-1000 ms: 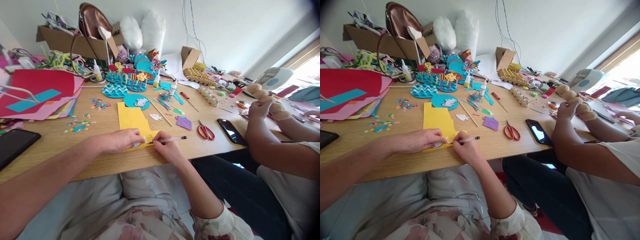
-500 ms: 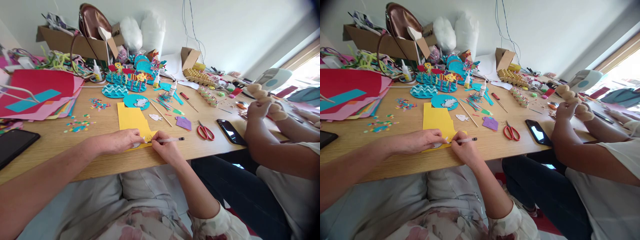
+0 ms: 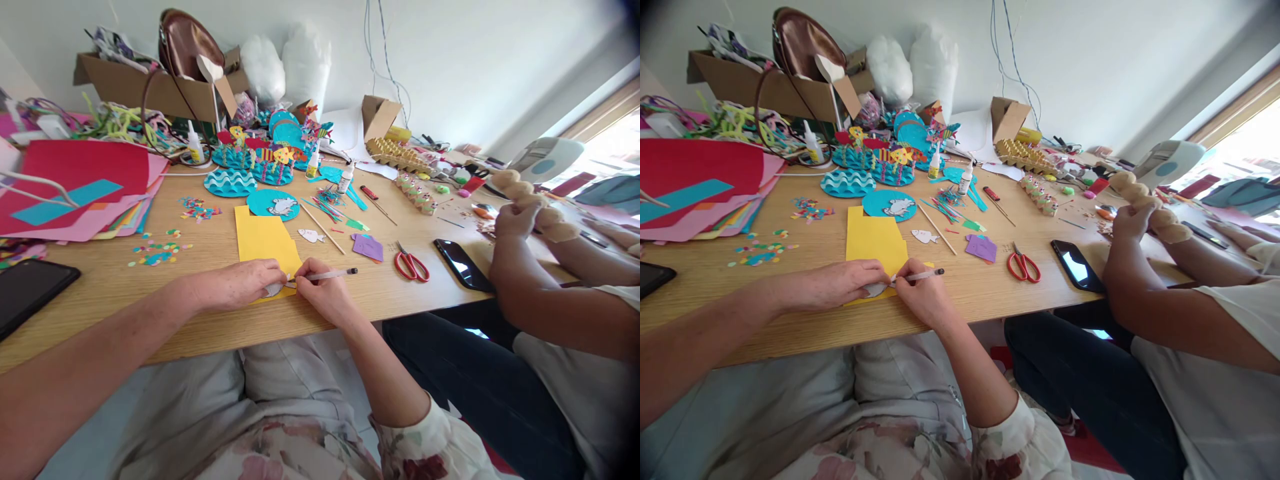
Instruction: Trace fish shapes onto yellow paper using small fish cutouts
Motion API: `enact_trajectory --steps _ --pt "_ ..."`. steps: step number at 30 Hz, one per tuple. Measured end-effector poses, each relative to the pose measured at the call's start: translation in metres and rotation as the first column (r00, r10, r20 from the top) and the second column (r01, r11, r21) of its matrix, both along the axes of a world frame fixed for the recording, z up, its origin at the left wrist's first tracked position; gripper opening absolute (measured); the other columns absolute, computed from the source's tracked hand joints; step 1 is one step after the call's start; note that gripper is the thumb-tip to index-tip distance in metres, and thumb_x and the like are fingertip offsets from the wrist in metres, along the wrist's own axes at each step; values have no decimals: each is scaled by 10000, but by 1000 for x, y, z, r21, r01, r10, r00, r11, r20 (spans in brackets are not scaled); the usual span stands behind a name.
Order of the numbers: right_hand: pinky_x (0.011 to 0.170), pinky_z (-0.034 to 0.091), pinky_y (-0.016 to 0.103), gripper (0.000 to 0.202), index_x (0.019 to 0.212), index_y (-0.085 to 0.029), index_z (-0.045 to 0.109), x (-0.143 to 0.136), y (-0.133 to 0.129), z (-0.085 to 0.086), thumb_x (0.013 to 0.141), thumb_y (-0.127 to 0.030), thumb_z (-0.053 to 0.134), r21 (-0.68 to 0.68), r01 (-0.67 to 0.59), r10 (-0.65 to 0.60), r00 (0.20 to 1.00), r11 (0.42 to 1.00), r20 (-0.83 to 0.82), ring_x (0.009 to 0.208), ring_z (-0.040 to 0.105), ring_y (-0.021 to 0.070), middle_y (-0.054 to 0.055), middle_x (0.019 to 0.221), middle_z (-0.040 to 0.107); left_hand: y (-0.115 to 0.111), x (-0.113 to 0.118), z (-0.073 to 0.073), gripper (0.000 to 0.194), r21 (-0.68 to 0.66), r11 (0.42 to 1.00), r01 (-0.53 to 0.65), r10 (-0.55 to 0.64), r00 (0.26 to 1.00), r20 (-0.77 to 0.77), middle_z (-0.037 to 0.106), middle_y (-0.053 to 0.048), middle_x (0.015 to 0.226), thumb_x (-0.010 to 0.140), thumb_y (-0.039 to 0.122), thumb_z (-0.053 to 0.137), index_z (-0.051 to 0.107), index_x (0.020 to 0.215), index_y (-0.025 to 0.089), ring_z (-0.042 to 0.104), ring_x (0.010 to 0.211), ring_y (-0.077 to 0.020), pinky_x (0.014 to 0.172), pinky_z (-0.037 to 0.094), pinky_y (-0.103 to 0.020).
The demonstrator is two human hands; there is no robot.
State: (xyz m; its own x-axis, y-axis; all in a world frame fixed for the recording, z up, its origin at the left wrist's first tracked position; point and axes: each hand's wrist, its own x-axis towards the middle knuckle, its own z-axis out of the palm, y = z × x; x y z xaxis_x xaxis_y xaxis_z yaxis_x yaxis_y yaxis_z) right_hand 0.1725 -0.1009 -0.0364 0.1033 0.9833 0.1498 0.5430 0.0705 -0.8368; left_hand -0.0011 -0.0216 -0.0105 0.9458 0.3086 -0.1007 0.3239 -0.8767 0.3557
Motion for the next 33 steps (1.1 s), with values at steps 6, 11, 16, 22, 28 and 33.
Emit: enact_trajectory --steps 6,11,16,22,28,33 --pt "471 304 210 51 644 -196 493 -1 -1 4 682 -174 468 -3 3 -3 1000 1000 17 503 434 102 -36 544 519 -2 1 4 307 -29 999 -28 27 999 -23 542 -46 985 757 46 469 546 1027 172 540 930 -174 793 414 -249" --pt "490 300 211 73 632 -191 500 -2 -1 10 686 -159 465 36 -21 17 995 999 99 512 423 99 -35 551 501 -4 3 7 352 -30 999 -37 35 998 -60 534 -50 1012 771 38 468 534 1087 177 533 962 -176 823 402 -252" --pt "504 312 210 80 624 -195 484 3 1 11 673 -140 454 14 -51 50 998 999 50 534 435 103 -37 572 499 -5 4 10 322 -30 999 -29 27 998 -65 539 -50 1001 786 44 459 546 1070 167 538 942 -169 798 400 -237" --pt "499 319 206 69 634 -199 475 6 3 8 662 -144 445 -10 -36 36 999 999 -16 533 440 104 -43 568 496 -5 4 9 281 -21 1000 -19 18 998 -58 537 -53 980 816 79 428 552 1052 167 539 913 -169 779 405 -245" --pt "492 310 208 65 633 -201 477 5 5 6 670 -156 448 16 -21 20 1000 1000 22 527 433 107 -40 557 500 -4 3 9 295 -26 1000 -10 8 999 -54 532 -54 971 815 80 415 547 1063 166 539 905 -169 777 408 -249" --pt "486 303 209 68 628 -201 485 5 5 4 666 -157 450 29 2 -3 999 1000 32 510 423 105 -41 543 503 -5 4 10 307 -15 1000 -12 11 999 -53 534 -43 973 793 68 431 542 1059 175 542 904 -161 766 413 -234"
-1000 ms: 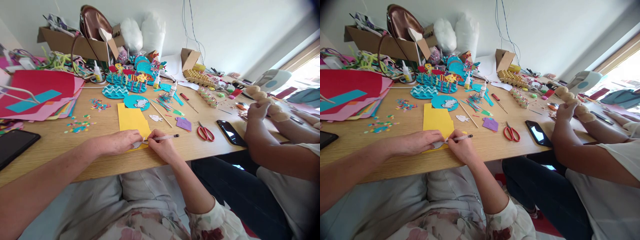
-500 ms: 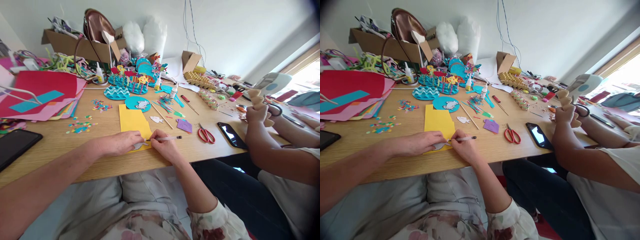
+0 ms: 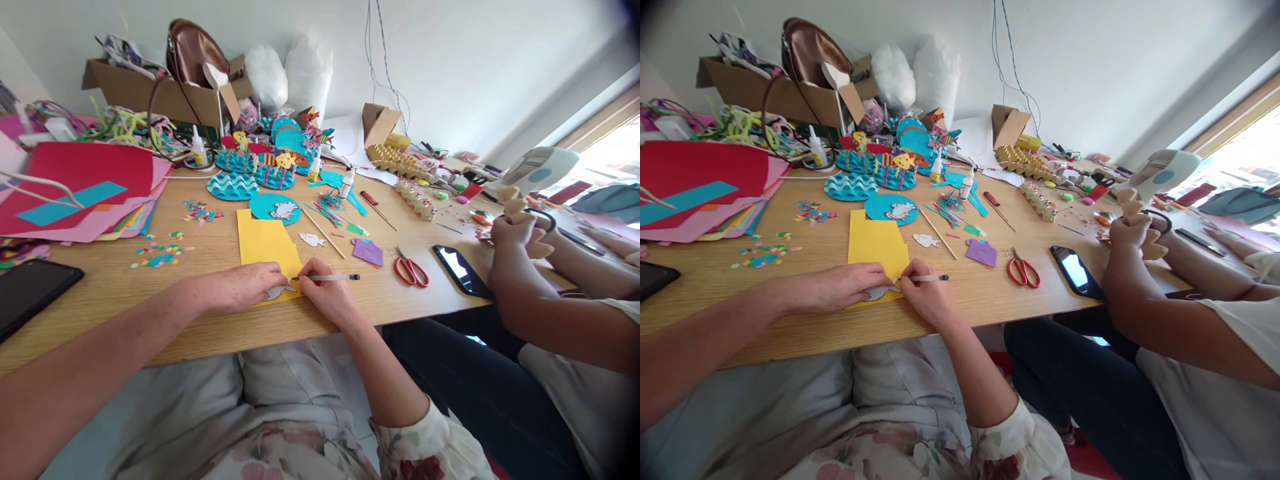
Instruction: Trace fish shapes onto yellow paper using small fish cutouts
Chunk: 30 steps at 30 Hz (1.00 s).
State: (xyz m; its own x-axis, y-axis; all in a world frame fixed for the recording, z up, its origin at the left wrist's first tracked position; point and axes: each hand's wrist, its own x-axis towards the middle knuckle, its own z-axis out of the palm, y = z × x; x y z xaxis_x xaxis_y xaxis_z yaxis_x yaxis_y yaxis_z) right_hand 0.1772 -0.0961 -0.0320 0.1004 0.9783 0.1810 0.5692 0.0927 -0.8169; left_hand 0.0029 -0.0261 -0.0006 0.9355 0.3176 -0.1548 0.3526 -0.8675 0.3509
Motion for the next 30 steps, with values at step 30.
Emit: enact_trajectory --steps 30 --pt "497 331 219 55 635 -212 462 -3 2 -2 675 -175 451 -16 46 -46 999 999 14 519 467 121 -37 527 525 -2 0 1 335 -17 999 -30 30 999 -21 535 -52 1008 801 61 449 541 1100 178 541 939 -173 795 413 -250"
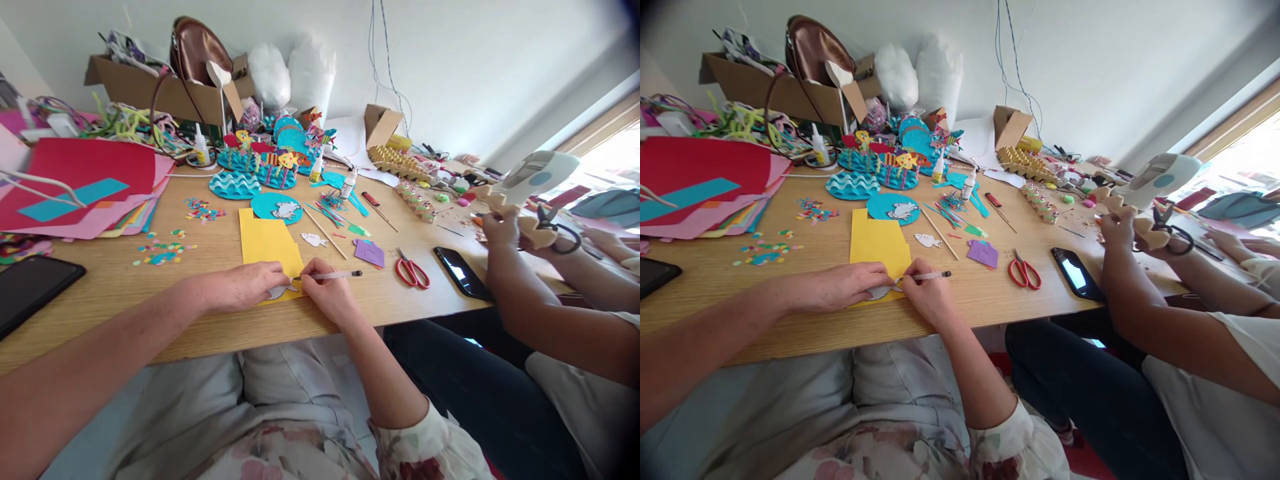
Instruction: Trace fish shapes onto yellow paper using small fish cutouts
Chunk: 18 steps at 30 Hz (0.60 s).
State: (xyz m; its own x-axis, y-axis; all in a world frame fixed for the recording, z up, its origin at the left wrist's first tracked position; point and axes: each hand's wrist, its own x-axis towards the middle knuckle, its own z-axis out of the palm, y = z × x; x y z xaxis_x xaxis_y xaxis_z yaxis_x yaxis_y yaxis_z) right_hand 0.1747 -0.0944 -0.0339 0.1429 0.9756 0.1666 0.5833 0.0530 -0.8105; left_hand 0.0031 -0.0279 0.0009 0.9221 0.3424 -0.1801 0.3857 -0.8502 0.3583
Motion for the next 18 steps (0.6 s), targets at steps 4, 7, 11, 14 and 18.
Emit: enact_trajectory --steps 4,7,11,14,18 --pt "501 334 221 57 635 -210 465 -1 1 0 680 -176 453 9 7 -7 1000 1000 8 525 473 122 -33 536 530 -1 0 1 347 -3 1000 -2 2 1000 -8 532 -53 1007 798 58 449 538 1112 177 539 939 -173 797 413 -252" --pt "499 334 220 54 637 -210 461 -2 1 -1 685 -186 455 18 15 -15 1000 1000 8 522 474 122 -33 535 528 -1 0 1 350 7 1000 -5 5 1000 -10 533 -52 1003 790 56 451 542 1106 177 542 932 -173 797 415 -256" --pt "494 333 220 51 640 -210 463 -2 2 -2 688 -194 455 36 12 -12 1000 999 11 510 469 121 -35 532 525 0 1 -1 353 5 1000 -7 7 1000 -11 531 -51 1004 784 45 458 547 1100 174 541 938 -173 807 411 -256" --pt "490 331 219 56 638 -208 470 -2 3 -2 690 -195 455 42 12 -13 1000 999 17 498 463 118 -36 527 523 1 1 -3 354 -2 1000 -3 3 1000 -6 524 -54 1007 789 43 458 543 1108 173 536 941 -176 808 411 -260" --pt "487 328 216 59 636 -207 473 -2 3 -1 691 -194 456 43 10 -11 1000 999 27 498 461 116 -35 526 526 1 0 -5 360 7 1000 1 -1 1000 2 519 -53 1000 791 44 464 541 1116 178 534 933 -175 808 412 -262"
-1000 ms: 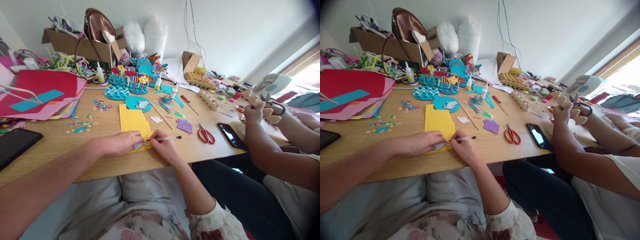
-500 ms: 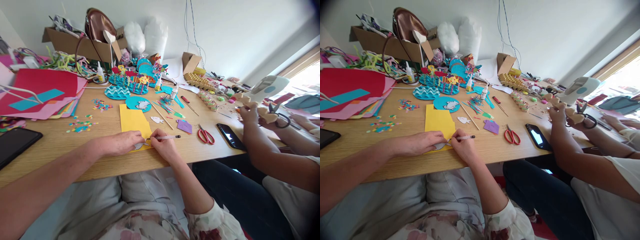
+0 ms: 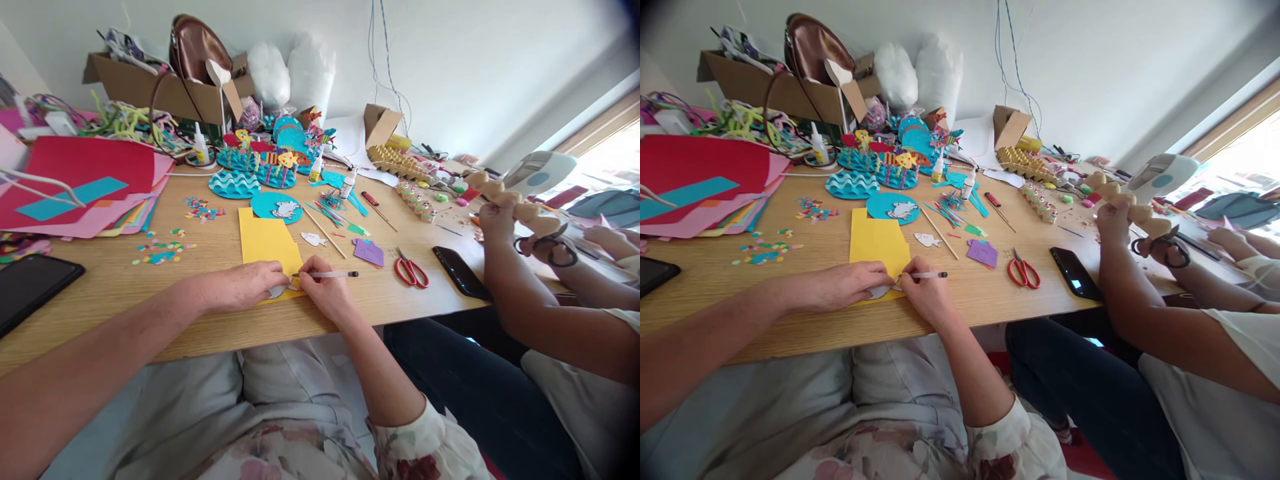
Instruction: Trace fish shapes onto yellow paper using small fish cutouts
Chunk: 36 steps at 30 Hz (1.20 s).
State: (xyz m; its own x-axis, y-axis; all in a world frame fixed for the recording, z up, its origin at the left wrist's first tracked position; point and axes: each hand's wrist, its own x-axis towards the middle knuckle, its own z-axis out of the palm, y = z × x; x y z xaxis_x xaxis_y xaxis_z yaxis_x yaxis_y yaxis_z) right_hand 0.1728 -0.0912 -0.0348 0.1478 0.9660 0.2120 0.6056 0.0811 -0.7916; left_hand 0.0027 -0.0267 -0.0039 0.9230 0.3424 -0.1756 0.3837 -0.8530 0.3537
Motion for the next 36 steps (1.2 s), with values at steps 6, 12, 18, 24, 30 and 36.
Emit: enact_trajectory --steps 6,12,18,24,30,36 --pt "487 320 213 58 628 -204 468 0 1 -1 683 -191 454 -4 -9 9 1000 1000 1 507 459 114 -32 530 527 0 -1 1 371 12 1000 4 -4 1000 2 520 -50 1000 785 38 465 538 1122 176 536 930 -171 803 417 -256" --pt "473 302 213 59 618 -202 462 0 1 1 675 -193 451 -16 -30 30 999 999 -22 492 441 109 -35 525 514 0 -2 -1 365 16 1000 7 -7 1000 15 520 -46 995 789 49 454 537 1115 189 540 915 -162 789 420 -245" --pt "472 295 208 58 619 -197 474 -2 -1 3 670 -177 457 -29 -57 56 998 998 -19 496 426 101 -42 532 500 -2 -1 1 356 18 1000 -13 13 1000 12 524 -50 1001 787 45 445 542 1102 180 535 930 -168 802 415 -249" --pt "485 302 210 58 624 -196 478 -3 -3 8 679 -180 467 -51 -89 88 996 995 -24 514 434 103 -43 539 497 -4 -2 -5 329 43 999 -31 29 999 34 537 -53 950 804 44 392 561 1057 169 545 863 -167 744 426 -252" --pt "503 328 215 55 627 -194 476 1 0 19 650 -151 451 -24 -75 73 993 997 -97 539 473 111 -34 559 520 -8 -7 -13 294 70 996 -56 46 989 143 550 -60 988 837 67 376 556 1046 171 539 906 -170 790 429 -275" --pt "464 302 212 54 622 -195 470 1 2 9 651 -161 440 -51 -87 83 994 995 -68 502 454 104 -38 555 506 -9 -8 -17 269 89 994 -57 39 981 192 564 -60 965 877 93 371 596 1010 156 542 888 -162 787 432 -264"
